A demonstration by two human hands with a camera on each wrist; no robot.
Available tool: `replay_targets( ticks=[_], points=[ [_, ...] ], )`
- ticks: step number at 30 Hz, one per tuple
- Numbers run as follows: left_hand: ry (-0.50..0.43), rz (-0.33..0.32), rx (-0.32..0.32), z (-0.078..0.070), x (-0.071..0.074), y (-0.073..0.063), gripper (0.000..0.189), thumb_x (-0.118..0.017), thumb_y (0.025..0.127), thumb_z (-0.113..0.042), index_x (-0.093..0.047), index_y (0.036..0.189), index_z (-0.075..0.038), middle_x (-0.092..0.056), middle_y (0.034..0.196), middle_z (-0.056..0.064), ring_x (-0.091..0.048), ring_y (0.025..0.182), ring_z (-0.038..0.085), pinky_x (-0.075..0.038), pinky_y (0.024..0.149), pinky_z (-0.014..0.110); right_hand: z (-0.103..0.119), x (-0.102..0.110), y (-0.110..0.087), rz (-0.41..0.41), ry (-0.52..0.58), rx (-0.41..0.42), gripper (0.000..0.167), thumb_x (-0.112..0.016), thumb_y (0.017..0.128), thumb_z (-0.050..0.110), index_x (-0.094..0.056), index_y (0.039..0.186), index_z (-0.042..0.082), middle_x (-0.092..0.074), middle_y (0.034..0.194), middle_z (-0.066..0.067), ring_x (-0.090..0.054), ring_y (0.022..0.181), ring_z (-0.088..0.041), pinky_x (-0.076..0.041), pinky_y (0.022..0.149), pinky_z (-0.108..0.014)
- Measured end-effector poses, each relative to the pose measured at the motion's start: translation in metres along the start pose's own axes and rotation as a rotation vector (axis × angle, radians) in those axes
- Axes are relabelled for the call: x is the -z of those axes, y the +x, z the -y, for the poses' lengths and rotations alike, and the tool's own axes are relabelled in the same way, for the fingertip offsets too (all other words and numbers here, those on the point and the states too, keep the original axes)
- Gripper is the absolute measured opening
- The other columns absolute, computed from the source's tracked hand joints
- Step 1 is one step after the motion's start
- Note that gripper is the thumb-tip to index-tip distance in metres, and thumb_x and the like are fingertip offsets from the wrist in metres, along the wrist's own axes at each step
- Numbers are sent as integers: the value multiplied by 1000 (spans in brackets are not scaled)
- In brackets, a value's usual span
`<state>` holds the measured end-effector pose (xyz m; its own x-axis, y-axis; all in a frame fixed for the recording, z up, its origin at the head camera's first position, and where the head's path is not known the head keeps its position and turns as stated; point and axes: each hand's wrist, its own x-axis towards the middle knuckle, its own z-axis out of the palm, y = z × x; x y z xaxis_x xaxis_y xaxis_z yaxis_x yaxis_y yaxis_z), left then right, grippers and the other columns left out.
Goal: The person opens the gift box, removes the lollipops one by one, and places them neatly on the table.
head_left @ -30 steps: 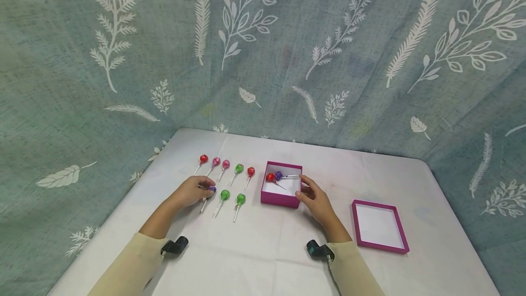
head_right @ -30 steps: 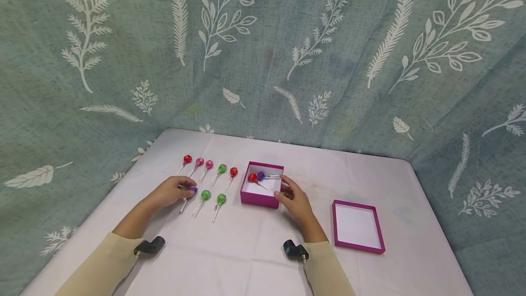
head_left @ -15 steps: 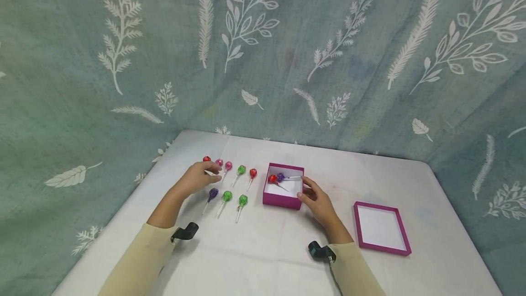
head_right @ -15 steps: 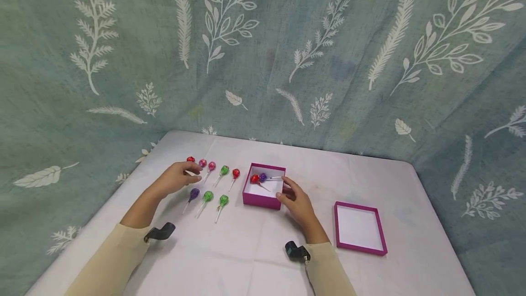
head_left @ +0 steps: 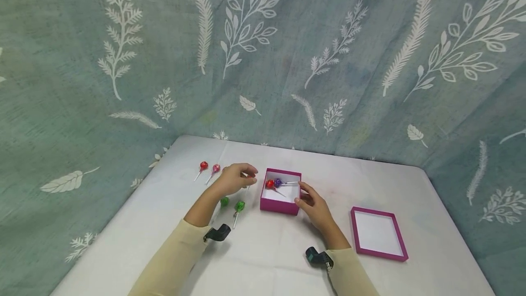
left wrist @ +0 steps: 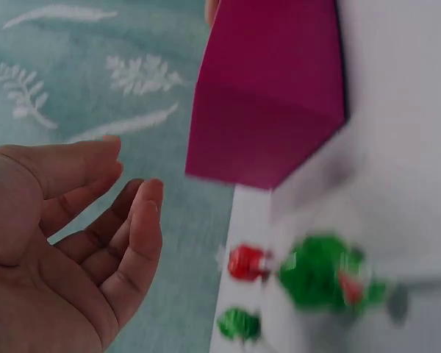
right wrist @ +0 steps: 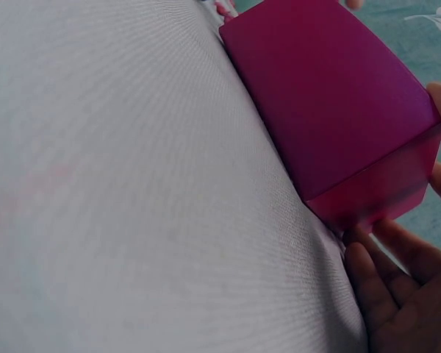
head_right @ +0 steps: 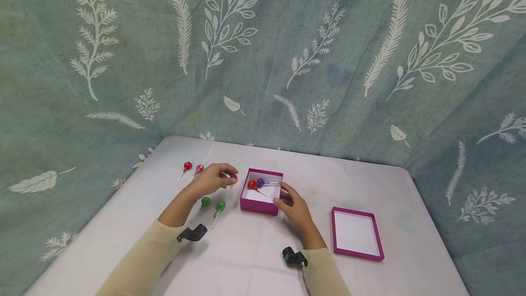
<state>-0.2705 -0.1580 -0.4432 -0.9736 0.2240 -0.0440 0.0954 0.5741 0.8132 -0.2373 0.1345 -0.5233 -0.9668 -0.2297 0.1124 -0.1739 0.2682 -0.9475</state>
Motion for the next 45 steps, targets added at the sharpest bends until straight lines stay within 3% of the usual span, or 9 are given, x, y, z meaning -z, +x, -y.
replay_targets(
  ticks=[8, 16, 22, 28, 33, 37, 40, 45],
  points=[
    [-80, 59, -98, -16, -28, 18, 23, -67, 92, -11, -67, 114, -6, -65, 106, 6, -65, 87, 21, -55, 67, 33, 30, 3, -10, -5, -39, 11, 58, -65, 94, 15, -42, 147, 7, -45, 145, -19, -52, 123, -36, -44, 98, -49],
    [-87, 127, -97, -33, -52, 29, 34, -68, 92, -13, -63, 122, 1, -65, 102, 8, -67, 85, 31, -56, 67, 34, 29, 4, -10, 3, -39, 11, 60, -66, 94, 18, -41, 147, 6, -45, 144, -20, -53, 123, -36, -45, 96, -49],
    [20, 150, -26, -43, -68, 33, 48, -68, 92, -16, -55, 133, 4, -64, 115, 17, -68, 77, 22, -55, 62, 29, 4, 2, -2, 4, 6, 61, 62, -68, 93, 17, -41, 147, 4, -47, 140, -24, -54, 120, -38, -45, 96, -49],
    [86, 150, 45, -51, -76, 33, 57, -70, 90, -20, -50, 137, 5, -67, 96, 13, -66, 70, 18, -55, 63, 31, -14, -2, 4, -28, -13, 38, 62, -70, 91, 25, -44, 147, 16, -52, 139, -16, -55, 120, -33, -45, 96, -48],
    [129, 168, 115, -54, -82, 33, 59, -70, 90, -24, -49, 139, 3, -65, 101, 11, -65, 72, 18, -54, 67, 33, -16, -4, 3, -32, -10, 32, 60, -70, 91, 27, -46, 146, 22, -53, 138, -14, -56, 120, -32, -45, 96, -48],
    [217, 168, 121, -56, -86, 36, 54, -69, 91, -26, -54, 135, 0, -64, 115, 12, -64, 72, 16, -53, 71, 35, -16, -4, 3, -29, -9, 41, 60, -70, 92, 25, -45, 146, 19, -51, 140, -13, -55, 121, -33, -45, 96, -48],
    [300, 166, 110, -56, -89, 38, 49, -69, 90, -27, -59, 131, -1, -66, 114, 12, -64, 71, 14, -52, 74, 37, -10, -3, 1, -24, -13, 42, 60, -69, 92, 25, -44, 147, 18, -49, 143, -12, -55, 121, -32, -45, 96, -48],
    [387, 170, 85, -53, -95, 43, 45, -69, 90, -30, -64, 125, -2, -66, 116, 11, -64, 88, 19, -51, 84, 41, -4, -2, -1, -20, -5, 60, 61, -69, 92, 25, -44, 146, 14, -46, 145, -13, -55, 121, -33, -46, 95, -47]
  ],
)
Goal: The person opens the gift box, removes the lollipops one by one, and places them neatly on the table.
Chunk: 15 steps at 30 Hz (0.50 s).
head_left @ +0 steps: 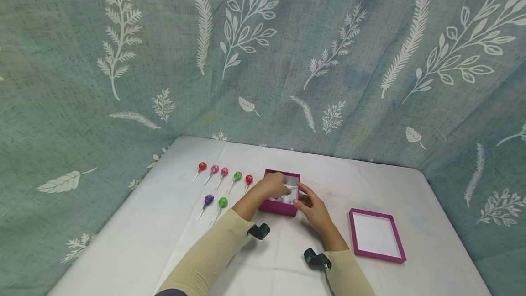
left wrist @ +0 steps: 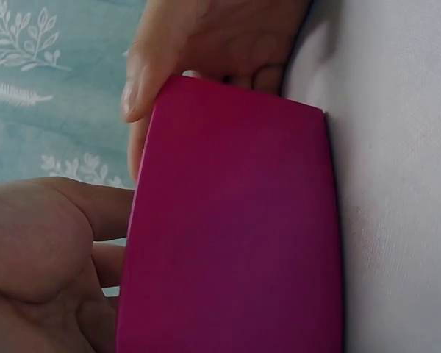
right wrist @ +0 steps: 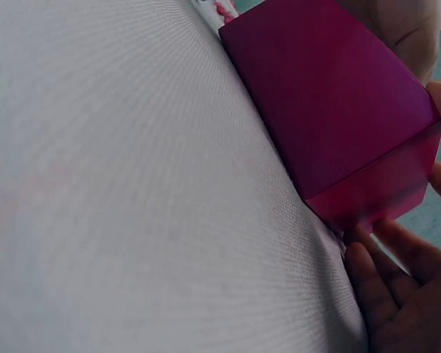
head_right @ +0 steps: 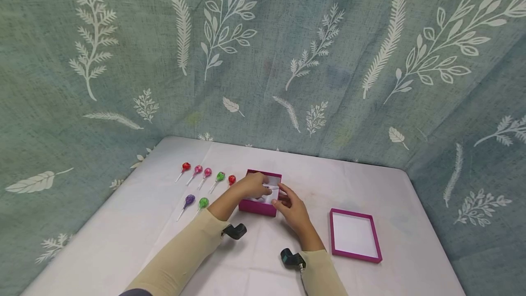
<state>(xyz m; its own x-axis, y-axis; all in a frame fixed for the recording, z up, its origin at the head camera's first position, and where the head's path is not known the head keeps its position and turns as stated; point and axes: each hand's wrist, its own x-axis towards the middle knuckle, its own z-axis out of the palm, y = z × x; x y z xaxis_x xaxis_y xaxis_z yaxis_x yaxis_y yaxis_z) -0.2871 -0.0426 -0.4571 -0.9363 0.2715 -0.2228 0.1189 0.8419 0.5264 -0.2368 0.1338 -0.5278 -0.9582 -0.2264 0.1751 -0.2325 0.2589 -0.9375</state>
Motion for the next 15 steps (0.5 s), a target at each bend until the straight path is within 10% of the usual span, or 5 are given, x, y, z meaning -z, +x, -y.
replay_targets(
  ticks=[15],
  points=[
    [129, -10, -12, -6, -7, 5, 44, -72, 88, -24, -62, 129, -9, -63, 125, 8, -56, 117, 28, -44, 97, 47, 22, 3, -6, 11, -23, 32, 59, -66, 93, 14, -42, 145, 2, -45, 143, -22, -54, 119, -40, -47, 93, -49]
  ],
)
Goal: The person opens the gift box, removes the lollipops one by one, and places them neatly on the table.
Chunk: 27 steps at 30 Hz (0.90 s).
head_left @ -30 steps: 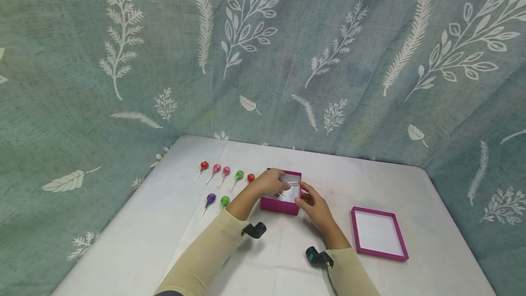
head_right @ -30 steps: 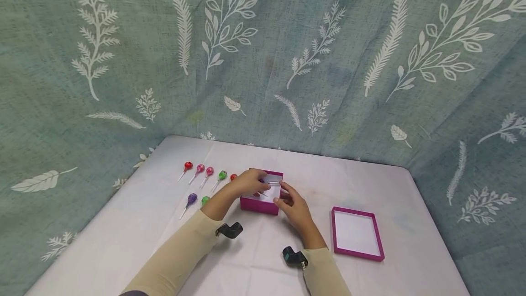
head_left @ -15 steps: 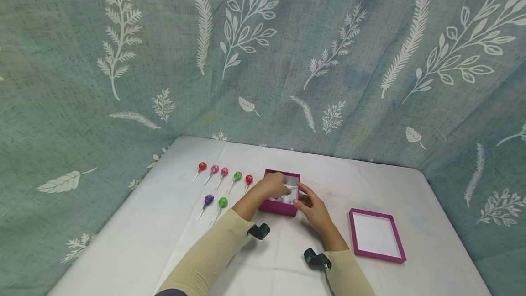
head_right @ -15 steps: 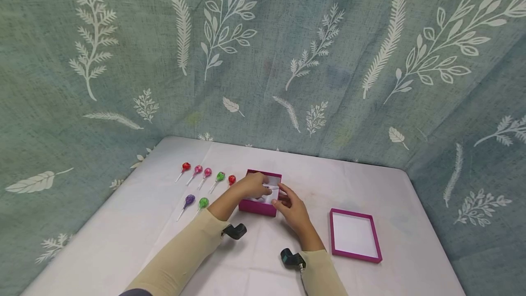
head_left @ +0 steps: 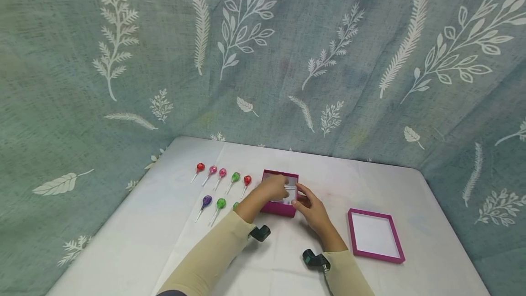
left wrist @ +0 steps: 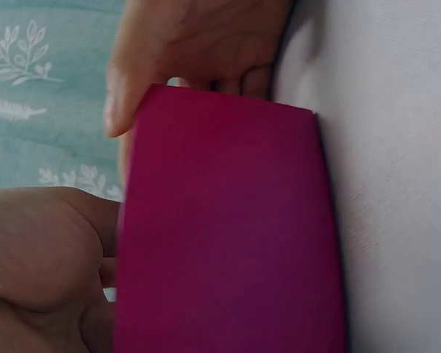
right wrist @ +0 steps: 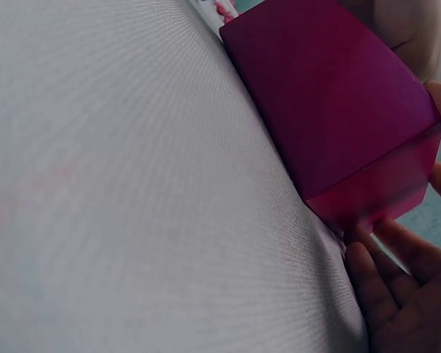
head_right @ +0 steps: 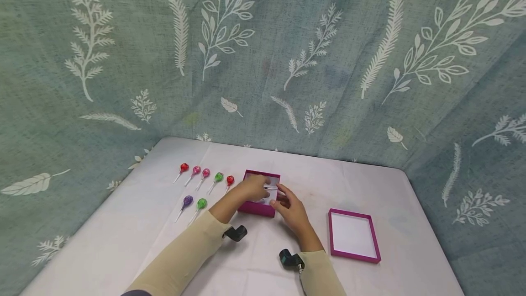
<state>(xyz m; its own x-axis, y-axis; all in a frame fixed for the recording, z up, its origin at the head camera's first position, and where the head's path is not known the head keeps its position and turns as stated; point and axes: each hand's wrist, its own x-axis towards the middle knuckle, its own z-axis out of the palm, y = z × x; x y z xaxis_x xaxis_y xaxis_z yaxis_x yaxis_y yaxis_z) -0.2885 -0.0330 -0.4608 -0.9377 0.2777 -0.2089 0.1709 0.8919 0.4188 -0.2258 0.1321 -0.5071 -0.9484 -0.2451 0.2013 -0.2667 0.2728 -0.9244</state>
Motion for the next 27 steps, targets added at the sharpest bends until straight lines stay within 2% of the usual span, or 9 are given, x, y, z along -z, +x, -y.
replay_targets(
  ticks=[3, 8, 10, 17, 22, 24, 27],
  points=[
    [11, -25, 7, 0, 5, -3, 45, -72, 88, -24, -62, 128, -7, -63, 124, 9, -57, 116, 28, -45, 96, 47, -9, -1, 3, -3, -5, -25, 59, -67, 93, 18, -42, 146, 7, -47, 143, -19, -54, 120, -37, -47, 94, -49],
    [42, -21, 7, 0, 7, -5, 38, -73, 86, -23, -65, 118, -3, -67, 106, 9, -61, 90, 22, -50, 83, 42, -31, -3, 9, -29, 2, -46, 60, -69, 92, 25, -44, 146, 16, -50, 141, -14, -55, 120, -32, -46, 95, -48],
    [53, -16, 0, 0, 5, -4, 34, -74, 85, -21, -67, 113, -3, -67, 98, 7, -58, 82, 20, -50, 79, 40, -35, -4, 10, -28, 2, -40, 60, -69, 92, 25, -44, 146, 15, -50, 142, -14, -55, 120, -32, -46, 95, -48],
    [129, -33, -54, 5, -3, 2, 19, -69, 82, -8, -72, 100, -6, -66, 85, 2, -53, 72, 17, -48, 69, 33, -36, -5, 10, -25, 8, -8, 61, -67, 93, 17, -41, 146, 4, -44, 145, -20, -53, 121, -39, -45, 95, -51],
    [152, -40, -92, 5, -7, 3, 4, -70, 79, -4, -68, 82, -7, -61, 71, 1, -49, 61, 16, -43, 59, 31, -35, -6, 10, -31, 20, -21, 60, -69, 92, 21, -44, 146, 11, -47, 145, -14, -54, 121, -34, -45, 96, -48],
    [141, -32, -99, 5, -7, 2, 6, -71, 79, -5, -69, 84, -6, -62, 73, 1, -51, 63, 17, -46, 61, 31, -36, -6, 10, -33, 26, -27, 60, -70, 92, 23, -46, 145, 14, -48, 144, -11, -55, 120, -32, -45, 96, -47],
    [105, -22, -94, 5, -5, 1, 21, -72, 82, -8, -70, 102, -6, -67, 88, 3, -56, 73, 16, -49, 72, 33, -36, -5, 10, -34, 33, -25, 60, -70, 91, 25, -46, 145, 17, -48, 144, -9, -55, 120, -31, -46, 96, -46]
  ],
)
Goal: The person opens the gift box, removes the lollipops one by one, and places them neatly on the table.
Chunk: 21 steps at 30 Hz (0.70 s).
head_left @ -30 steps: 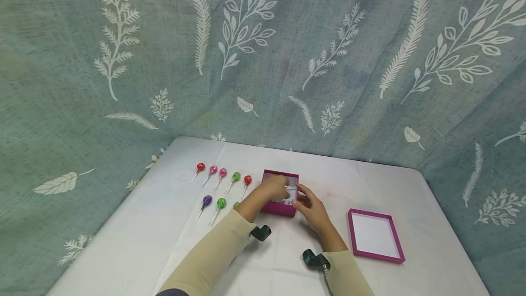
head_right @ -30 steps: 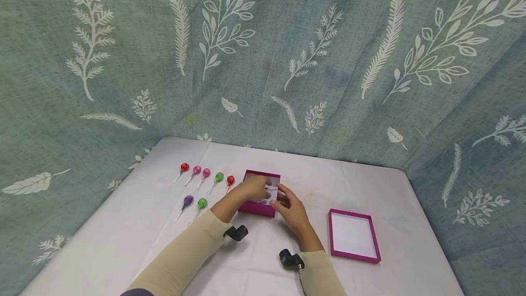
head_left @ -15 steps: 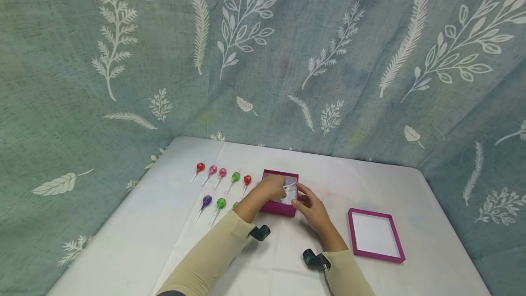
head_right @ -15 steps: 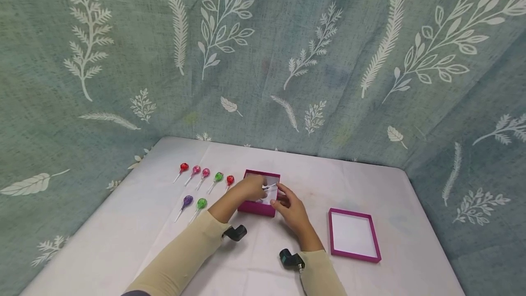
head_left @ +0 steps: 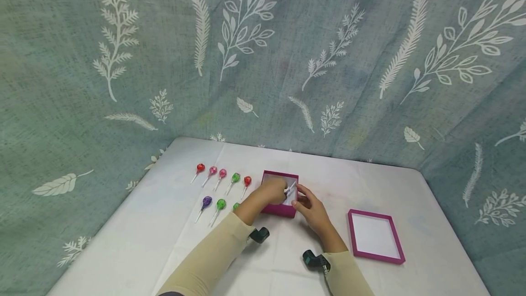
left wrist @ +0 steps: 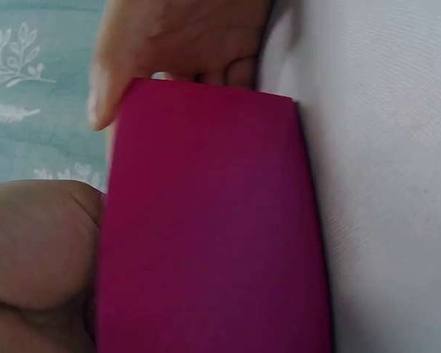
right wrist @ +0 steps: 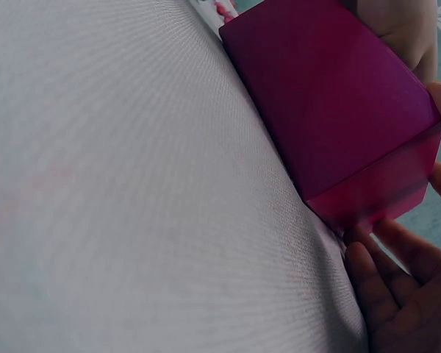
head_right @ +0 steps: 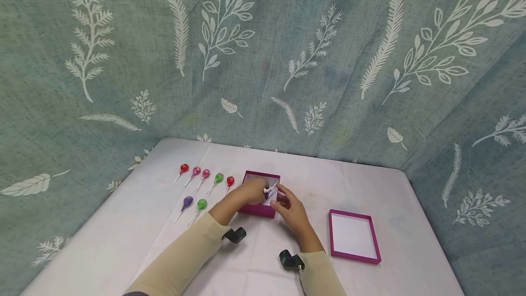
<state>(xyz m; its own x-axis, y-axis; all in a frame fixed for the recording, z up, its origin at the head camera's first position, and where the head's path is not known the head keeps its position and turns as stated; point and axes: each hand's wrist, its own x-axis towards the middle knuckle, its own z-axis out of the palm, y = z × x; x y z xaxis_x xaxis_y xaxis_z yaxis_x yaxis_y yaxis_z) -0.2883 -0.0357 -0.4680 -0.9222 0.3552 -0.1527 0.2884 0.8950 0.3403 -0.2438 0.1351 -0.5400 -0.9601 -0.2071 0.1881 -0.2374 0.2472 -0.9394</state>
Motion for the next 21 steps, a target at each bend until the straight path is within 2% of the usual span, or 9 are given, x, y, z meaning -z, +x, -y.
replay_targets(
  ticks=[2, 4, 9, 12, 18, 21],
  points=[
    [-48, -6, 4, 1, 3, -2, 31, -72, 82, -8, -68, 113, -7, -67, 99, 4, -56, 80, 17, -49, 77, 35, 0, 0, 0, 7, -5, 0, 60, -70, 91, 26, -46, 145, 16, -49, 143, -10, -55, 120, -31, -46, 96, -46],
    [-113, -25, 1, 2, 6, -4, 35, -72, 82, -8, -66, 117, -8, -67, 105, 4, -57, 84, 17, -50, 78, 35, 3, 1, -1, 13, -3, 3, 60, -70, 92, 24, -45, 146, 14, -49, 143, -13, -55, 120, -33, -46, 96, -47],
    [-256, -110, -29, 7, 13, -9, 30, -72, 81, -6, -68, 111, -8, -66, 103, 4, -58, 90, 17, -50, 80, 34, 27, 4, -9, 39, -1, 18, 60, -67, 93, 17, -42, 146, 3, -45, 143, -22, -53, 120, -40, -46, 95, -50],
    [-317, -144, -41, 12, 13, -13, 30, -72, 82, -7, -69, 112, -9, -67, 105, 3, -60, 94, 16, -50, 84, 35, 40, 4, -13, 45, -19, 10, 59, -66, 94, 15, -41, 146, 1, -44, 144, -23, -53, 120, -40, -46, 95, -49],
    [-501, -198, -103, 23, 16, -21, 27, -71, 88, -12, -69, 115, -14, -66, 102, -2, -60, 94, 15, -50, 81, 35, 12, 0, -3, 26, -2, -4, 60, -67, 93, 19, -42, 147, 9, -44, 146, -18, -53, 121, -36, -45, 96, -49],
    [-590, -241, -119, 25, 21, -27, 28, -72, 88, -13, -71, 115, -17, -64, 101, -4, -60, 95, 15, -52, 76, 32, 2, 0, 0, 17, -1, -20, 61, -69, 92, 23, -43, 147, 15, -45, 146, -13, -54, 122, -33, -44, 97, -49]
  ],
)
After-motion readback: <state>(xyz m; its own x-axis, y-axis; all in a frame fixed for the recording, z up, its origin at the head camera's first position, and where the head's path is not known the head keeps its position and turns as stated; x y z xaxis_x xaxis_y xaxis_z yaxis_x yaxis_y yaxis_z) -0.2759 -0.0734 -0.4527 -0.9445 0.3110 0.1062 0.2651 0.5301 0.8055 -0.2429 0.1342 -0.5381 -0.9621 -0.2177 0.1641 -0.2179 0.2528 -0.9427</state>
